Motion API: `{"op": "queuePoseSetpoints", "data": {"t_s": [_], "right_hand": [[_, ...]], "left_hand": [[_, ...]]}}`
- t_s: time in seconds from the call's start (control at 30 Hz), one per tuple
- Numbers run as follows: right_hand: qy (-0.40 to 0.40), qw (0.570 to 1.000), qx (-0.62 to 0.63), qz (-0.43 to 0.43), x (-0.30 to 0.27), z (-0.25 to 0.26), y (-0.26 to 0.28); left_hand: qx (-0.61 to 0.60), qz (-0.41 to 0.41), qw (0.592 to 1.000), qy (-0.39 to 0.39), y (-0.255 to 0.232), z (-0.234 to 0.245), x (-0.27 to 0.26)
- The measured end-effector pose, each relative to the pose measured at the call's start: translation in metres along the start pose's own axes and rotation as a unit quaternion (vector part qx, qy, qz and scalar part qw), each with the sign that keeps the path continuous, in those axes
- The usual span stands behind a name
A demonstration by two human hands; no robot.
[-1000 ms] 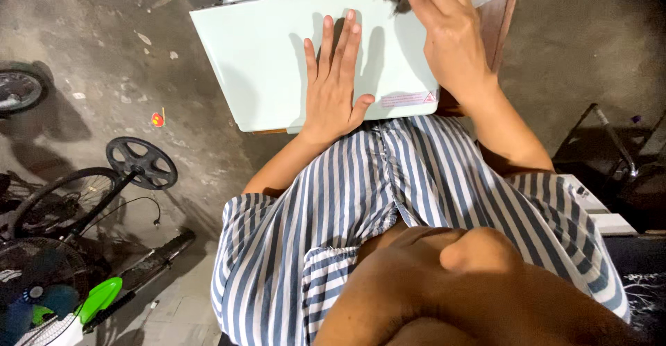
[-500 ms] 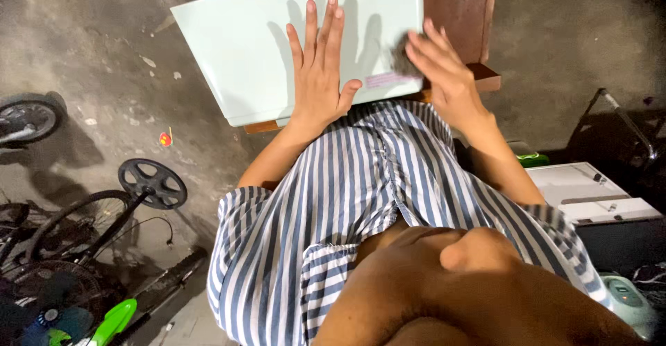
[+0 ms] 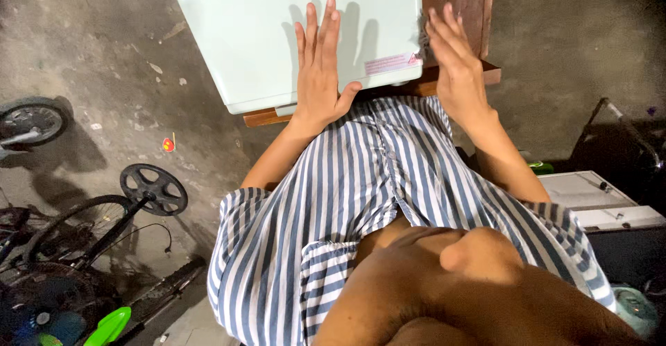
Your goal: The person wipes the inside of a white plastic basket with a dark cloth, then places a green basket on top. They move a small white appliance onto a wooden table and wipe its top and sides with the same cloth.
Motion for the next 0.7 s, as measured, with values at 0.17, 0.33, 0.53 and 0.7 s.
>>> {"op": "queuePoseSetpoints", "data": {"t_s": [0.17,0.33,0.53,0.7], "right_hand": [[-0.013,0.998,-0.059,0.026,0.042,-0.015,0.016],[0.118,0.974,-0.120,0.151,0.061,-0.050,0.054],[0.163,0.962,-0.113,0.188,0.033,-0.039,0.047],[0.114,0.974,-0.156,0.116,0.056,0.004,0.023]], "left_hand": [[-0.017,-0.003,0.999,-0.042,0.003,-0.005,-0.004],[-0.042,-0.006,0.997,-0.063,0.006,-0.007,-0.008],[-0.088,-0.009,0.993,-0.083,0.007,-0.007,-0.011],[-0.088,-0.013,0.993,-0.082,0.006,-0.008,-0.012]]}}
Point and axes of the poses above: each hand's wrist, its own x-axis towards the middle knuckle, its own z-axis out of the back of the hand, y = z × x, the point moved 5 cm from there along x, towards the middle knuckle, and after that the axes turned 13 degrees about y, right-handed, at the moved point
